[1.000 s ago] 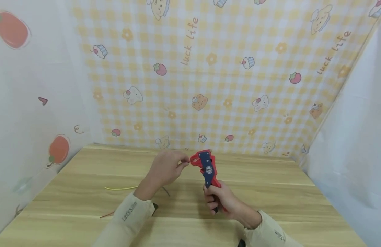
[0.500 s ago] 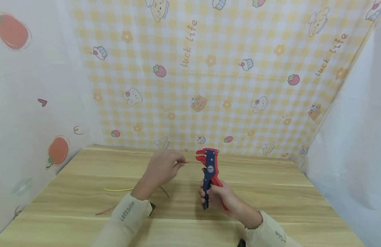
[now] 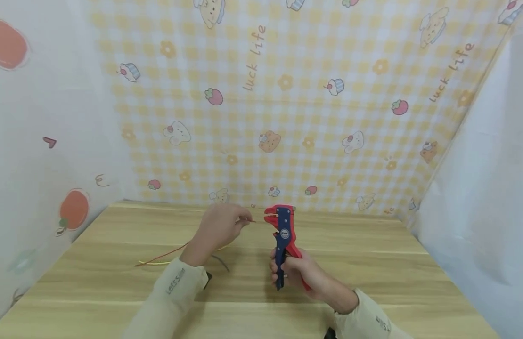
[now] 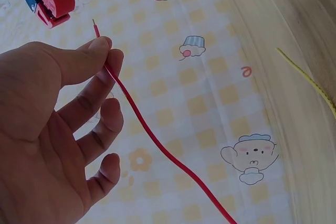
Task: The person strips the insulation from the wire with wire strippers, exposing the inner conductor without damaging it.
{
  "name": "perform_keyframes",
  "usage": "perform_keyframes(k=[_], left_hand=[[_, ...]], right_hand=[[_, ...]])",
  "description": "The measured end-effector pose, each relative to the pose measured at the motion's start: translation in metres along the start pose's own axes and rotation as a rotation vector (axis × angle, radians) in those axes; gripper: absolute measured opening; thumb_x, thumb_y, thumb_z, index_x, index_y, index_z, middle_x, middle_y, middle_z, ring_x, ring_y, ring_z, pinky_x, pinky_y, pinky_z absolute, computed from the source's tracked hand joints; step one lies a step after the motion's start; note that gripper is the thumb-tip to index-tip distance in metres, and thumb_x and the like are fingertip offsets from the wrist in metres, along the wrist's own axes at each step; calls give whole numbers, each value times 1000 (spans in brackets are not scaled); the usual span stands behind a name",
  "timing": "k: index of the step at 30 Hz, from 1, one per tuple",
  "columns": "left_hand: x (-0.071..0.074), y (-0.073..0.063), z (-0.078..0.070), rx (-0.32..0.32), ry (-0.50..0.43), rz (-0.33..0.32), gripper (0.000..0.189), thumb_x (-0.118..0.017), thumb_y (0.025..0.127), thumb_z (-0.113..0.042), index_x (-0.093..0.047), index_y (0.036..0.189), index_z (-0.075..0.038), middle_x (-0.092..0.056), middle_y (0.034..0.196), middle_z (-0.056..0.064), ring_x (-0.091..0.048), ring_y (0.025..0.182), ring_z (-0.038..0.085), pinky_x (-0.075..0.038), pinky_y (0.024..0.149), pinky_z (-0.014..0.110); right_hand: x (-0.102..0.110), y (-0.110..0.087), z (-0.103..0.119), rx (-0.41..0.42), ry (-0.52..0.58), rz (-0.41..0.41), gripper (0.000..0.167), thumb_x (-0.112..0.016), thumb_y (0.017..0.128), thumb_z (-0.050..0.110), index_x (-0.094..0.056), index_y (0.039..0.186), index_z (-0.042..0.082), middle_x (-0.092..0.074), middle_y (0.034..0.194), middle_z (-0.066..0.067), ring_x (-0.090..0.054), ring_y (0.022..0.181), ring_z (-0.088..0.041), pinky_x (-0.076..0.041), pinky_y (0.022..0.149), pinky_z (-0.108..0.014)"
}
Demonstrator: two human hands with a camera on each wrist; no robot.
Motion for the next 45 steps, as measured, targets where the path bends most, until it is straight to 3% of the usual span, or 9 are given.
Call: perform_keyframes(k=[4, 11, 17, 28, 35, 40, 45], left_hand=[[0, 2, 2, 12, 28, 19, 6, -76, 88, -22, -79, 88, -27, -75, 91, -8, -67, 74, 10, -35, 45, 23], [-1, 6, 5, 38, 83, 59, 4, -77, 87, -24, -79, 89, -27, -75, 89, -8, -67, 76, 13, -41, 53, 25], [-7, 7, 10, 68, 62, 101, 6, -76, 88, -23, -78, 90, -28, -75, 93, -8, -65, 75, 11, -41, 51, 24], [-20, 9, 13, 59, 70, 138, 5, -75, 89, -22, -78, 90, -26, -74, 93, -8, -68, 84, 13, -49, 60, 26], [-32, 10, 20, 108, -23, 193, 5, -73, 91, -21, -76, 94, -23, -74, 95, -8, -68, 88, 15, -47, 56, 25], [-38, 11, 24, 130, -55, 216, 7, -70, 93, -17, -75, 96, -21, -73, 99, -5, -68, 95, 18, -54, 71, 34], [-46, 15, 28, 158, -108, 258, 9, -69, 93, -13, -74, 98, -17, -73, 102, -1, -67, 100, 22, -54, 84, 42]], right_hand=[[-2, 0, 1, -8, -13, 11, 30, -43, 86, 0, -46, 116, 1, -58, 90, -2, -60, 81, -16, -53, 83, -38], [-4, 0, 3, -11, -25, 18, 30, -43, 86, 0, -46, 115, 2, -58, 90, -3, -59, 81, -17, -53, 82, -37], [-5, -1, 2, -13, -23, 24, 31, -43, 85, -1, -46, 116, 1, -58, 90, -3, -60, 81, -17, -53, 81, -37], [-6, -1, 2, -9, -12, 37, 32, -42, 86, 0, -45, 117, -1, -59, 90, -3, -59, 81, -17, -53, 81, -38], [-5, -1, 2, -18, -4, 52, 30, -42, 87, 1, -47, 117, 2, -60, 91, -2, -60, 82, -17, -53, 81, -38], [6, -2, -7, -45, -47, 71, 35, -46, 87, 8, -46, 122, 5, -60, 93, 1, -60, 84, -16, -52, 84, -39], [12, -5, -11, -74, -52, 50, 38, -47, 87, 9, -45, 124, 2, -61, 93, 0, -61, 84, -17, -52, 85, -40]])
Point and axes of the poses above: each hand's wrist, its own y-axis towards the middle knuckle, its own x-axis out of the back of the hand, z = x × y, the point moved 5 cm from there along y, towards the middle knuckle
